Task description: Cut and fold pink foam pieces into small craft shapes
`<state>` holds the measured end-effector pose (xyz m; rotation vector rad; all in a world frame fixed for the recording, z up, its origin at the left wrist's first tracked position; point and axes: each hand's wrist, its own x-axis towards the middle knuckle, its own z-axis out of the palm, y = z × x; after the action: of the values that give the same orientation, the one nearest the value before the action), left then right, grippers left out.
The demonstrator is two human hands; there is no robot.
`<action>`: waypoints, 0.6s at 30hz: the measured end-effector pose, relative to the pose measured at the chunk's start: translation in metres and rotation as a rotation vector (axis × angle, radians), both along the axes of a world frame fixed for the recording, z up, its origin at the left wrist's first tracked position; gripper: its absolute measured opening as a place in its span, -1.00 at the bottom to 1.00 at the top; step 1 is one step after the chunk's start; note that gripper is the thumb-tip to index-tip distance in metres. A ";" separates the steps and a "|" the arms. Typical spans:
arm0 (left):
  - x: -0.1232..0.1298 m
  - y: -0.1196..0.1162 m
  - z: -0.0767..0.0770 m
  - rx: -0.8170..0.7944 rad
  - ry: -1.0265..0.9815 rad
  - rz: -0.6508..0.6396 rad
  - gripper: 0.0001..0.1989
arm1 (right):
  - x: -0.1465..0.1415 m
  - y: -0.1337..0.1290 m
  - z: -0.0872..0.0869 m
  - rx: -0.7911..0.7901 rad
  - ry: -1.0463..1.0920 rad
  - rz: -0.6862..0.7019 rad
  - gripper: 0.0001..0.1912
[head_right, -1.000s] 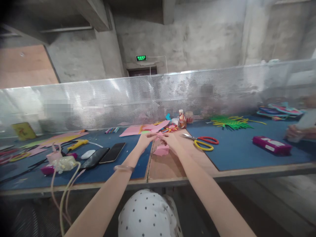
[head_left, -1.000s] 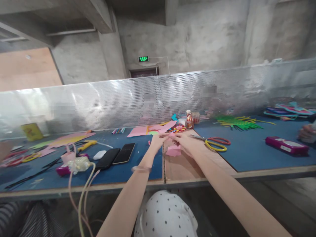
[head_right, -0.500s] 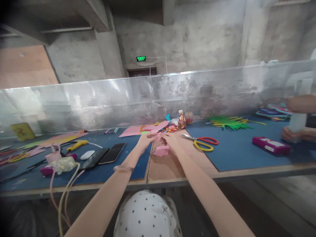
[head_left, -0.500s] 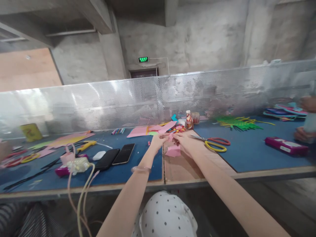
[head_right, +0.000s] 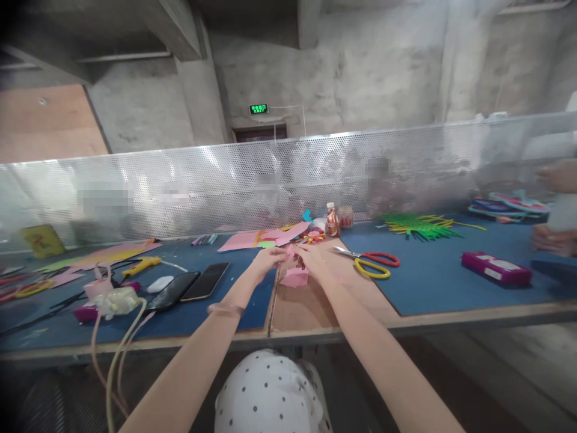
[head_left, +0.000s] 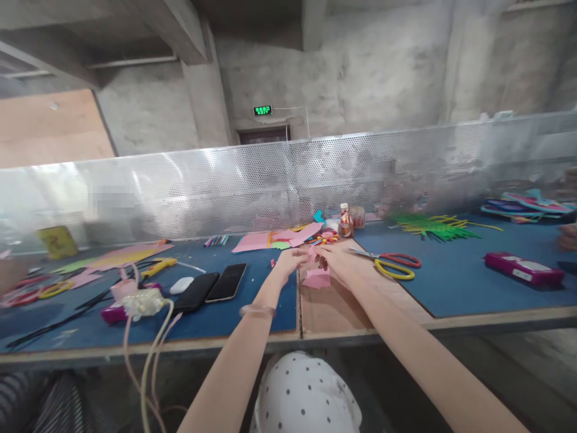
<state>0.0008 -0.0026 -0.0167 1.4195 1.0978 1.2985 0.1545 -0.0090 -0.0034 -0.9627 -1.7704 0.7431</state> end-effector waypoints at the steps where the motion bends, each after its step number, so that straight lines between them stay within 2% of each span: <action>1: 0.000 0.001 0.000 -0.002 -0.006 -0.008 -0.71 | 0.000 0.002 -0.001 0.004 -0.002 0.002 -0.67; 6: -0.002 0.001 0.000 -0.003 -0.025 0.003 -0.71 | 0.002 -0.002 -0.001 0.035 -0.055 -0.037 -0.63; 12: -0.004 -0.002 0.001 0.001 -0.069 -0.005 -0.70 | 0.000 -0.018 0.009 0.030 -0.175 0.009 -0.60; 18: -0.003 -0.004 0.002 -0.002 -0.095 0.031 -0.76 | -0.001 -0.034 0.020 0.088 -0.312 -0.023 -0.60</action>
<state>-0.0021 -0.0066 -0.0150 1.3304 1.0612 1.3729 0.1532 -0.0431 0.0170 -1.0820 -2.0392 0.5162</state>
